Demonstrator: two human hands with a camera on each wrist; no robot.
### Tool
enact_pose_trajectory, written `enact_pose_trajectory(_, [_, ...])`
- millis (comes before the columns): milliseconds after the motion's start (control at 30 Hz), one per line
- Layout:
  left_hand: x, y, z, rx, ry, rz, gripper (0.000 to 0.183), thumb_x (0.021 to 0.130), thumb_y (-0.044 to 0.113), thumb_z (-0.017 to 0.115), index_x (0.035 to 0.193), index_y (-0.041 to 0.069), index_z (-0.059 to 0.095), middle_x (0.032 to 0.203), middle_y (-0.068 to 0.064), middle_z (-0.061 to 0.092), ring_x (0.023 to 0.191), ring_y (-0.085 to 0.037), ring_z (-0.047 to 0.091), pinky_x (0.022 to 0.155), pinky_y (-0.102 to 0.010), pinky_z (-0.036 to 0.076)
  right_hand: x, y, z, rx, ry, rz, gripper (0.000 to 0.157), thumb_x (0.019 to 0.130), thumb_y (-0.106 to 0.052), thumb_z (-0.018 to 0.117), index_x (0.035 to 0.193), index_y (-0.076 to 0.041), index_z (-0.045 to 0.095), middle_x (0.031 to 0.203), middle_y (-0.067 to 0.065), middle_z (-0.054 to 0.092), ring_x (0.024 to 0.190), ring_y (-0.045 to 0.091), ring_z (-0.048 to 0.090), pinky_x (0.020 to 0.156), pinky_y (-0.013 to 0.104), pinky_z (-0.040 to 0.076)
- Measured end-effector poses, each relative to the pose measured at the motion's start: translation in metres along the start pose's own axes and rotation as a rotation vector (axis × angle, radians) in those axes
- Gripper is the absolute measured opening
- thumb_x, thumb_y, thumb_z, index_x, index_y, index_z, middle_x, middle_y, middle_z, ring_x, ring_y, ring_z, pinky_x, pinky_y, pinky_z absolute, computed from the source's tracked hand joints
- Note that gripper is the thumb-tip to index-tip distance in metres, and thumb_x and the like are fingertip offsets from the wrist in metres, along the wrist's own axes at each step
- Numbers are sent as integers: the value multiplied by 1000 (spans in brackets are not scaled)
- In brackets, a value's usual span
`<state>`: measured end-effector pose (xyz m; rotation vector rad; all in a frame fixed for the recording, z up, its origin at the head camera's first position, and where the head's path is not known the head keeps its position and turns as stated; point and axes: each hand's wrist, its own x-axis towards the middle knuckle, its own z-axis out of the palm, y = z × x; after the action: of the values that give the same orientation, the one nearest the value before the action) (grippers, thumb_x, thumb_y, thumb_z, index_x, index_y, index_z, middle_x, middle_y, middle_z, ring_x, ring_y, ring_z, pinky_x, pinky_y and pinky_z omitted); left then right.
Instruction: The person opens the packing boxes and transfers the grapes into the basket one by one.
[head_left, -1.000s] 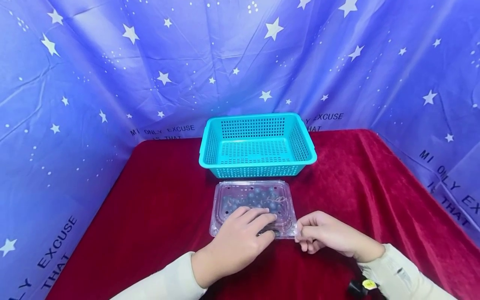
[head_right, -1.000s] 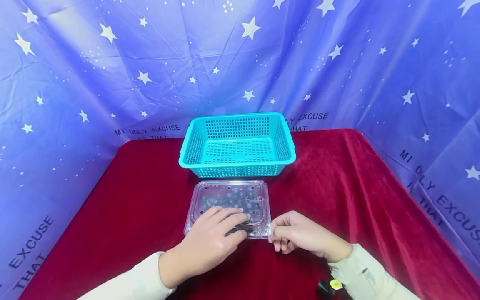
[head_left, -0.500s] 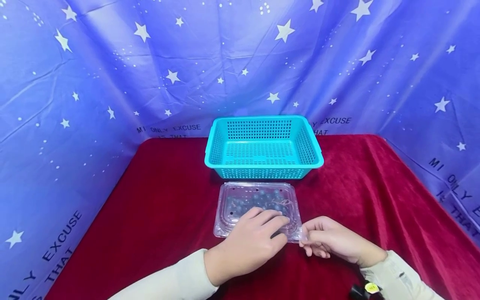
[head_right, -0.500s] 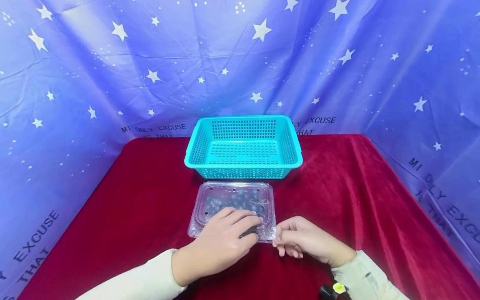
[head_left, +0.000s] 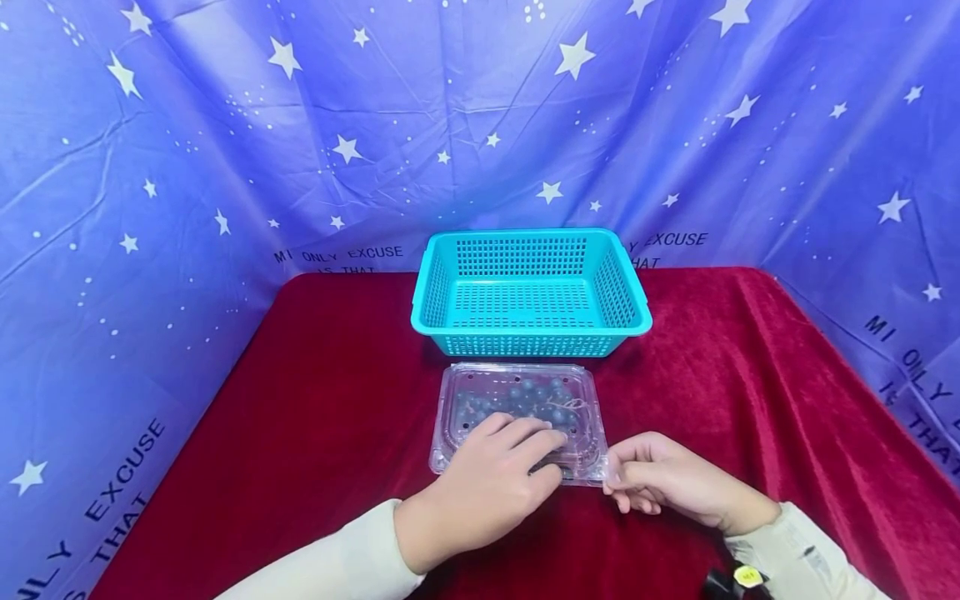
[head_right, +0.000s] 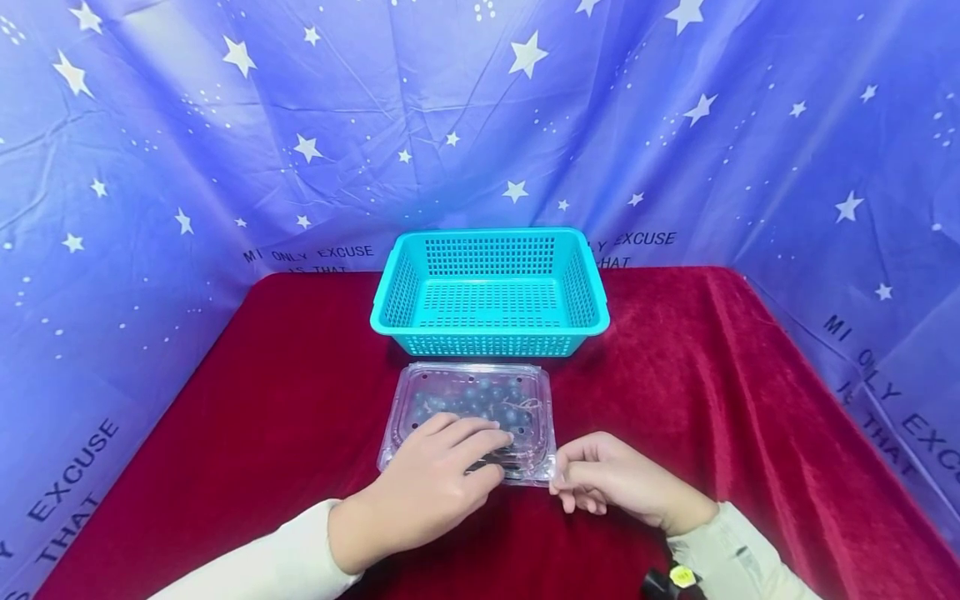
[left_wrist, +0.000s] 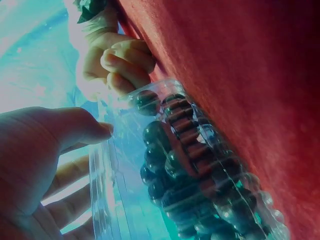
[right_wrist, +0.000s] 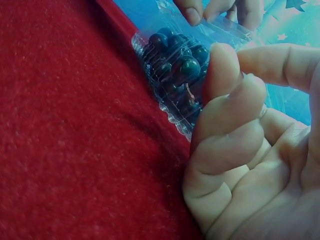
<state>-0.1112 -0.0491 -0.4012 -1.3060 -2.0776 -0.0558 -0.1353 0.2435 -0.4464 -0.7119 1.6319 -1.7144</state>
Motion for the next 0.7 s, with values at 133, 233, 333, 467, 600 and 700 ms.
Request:
enact_pose_trajectory(133, [-4, -2, -3, 4, -3, -8, 11, 93, 16, 67, 86, 22, 73, 123, 1, 72, 116, -19, 67, 88, -34, 52, 0, 3, -1, 11, -23, -37, 16, 97, 7, 49, 87, 17, 54, 72, 29, 58, 50, 36, 33, 40, 31, 31])
enact_pose_trajectory(233, [-6, -3, -7, 2, -4, -20, 11, 93, 16, 67, 84, 22, 72, 121, 1, 72, 114, -18, 67, 86, -33, 52, -1, 2, -1, 7, -13, -27, 16, 97, 6, 49, 86, 17, 54, 72, 28, 58, 50, 34, 34, 41, 30, 32])
enact_pose_trajectory(333, [-9, -5, -9, -8, 8, -32, 12, 91, 14, 68, 83, 21, 72, 120, 2, 72, 113, -18, 68, 84, -33, 52, -1, 1, 0, 2, -2, -13, 15, 96, 6, 50, 86, 17, 54, 71, 26, 59, 51, 31, 35, 42, 28, 33])
enact_pose_trajectory(467, [-14, -7, -11, -21, 34, -44, 13, 90, 13, 67, 80, 21, 71, 118, 2, 73, 111, -17, 69, 82, -32, 52, -1, 2, 0, 10, -14, -25, 15, 96, 7, 48, 87, 17, 53, 72, 28, 57, 51, 33, 34, 42, 31, 31])
enact_pose_trajectory(600, [-19, -10, -13, -28, 40, -55, 16, 93, 15, 62, 81, 21, 71, 118, 2, 73, 111, -17, 69, 83, -33, 53, 0, 5, -2, 18, -32, -46, 14, 97, 9, 47, 87, 17, 52, 73, 32, 54, 53, 38, 32, 41, 35, 29])
enact_pose_trajectory(700, [-22, -12, -15, -32, 45, -58, 15, 93, 16, 63, 82, 20, 71, 118, 1, 73, 111, -18, 70, 84, -33, 54, 0, 5, -2, 8, -29, -46, 14, 97, 8, 47, 87, 16, 53, 73, 32, 54, 53, 39, 33, 41, 36, 30])
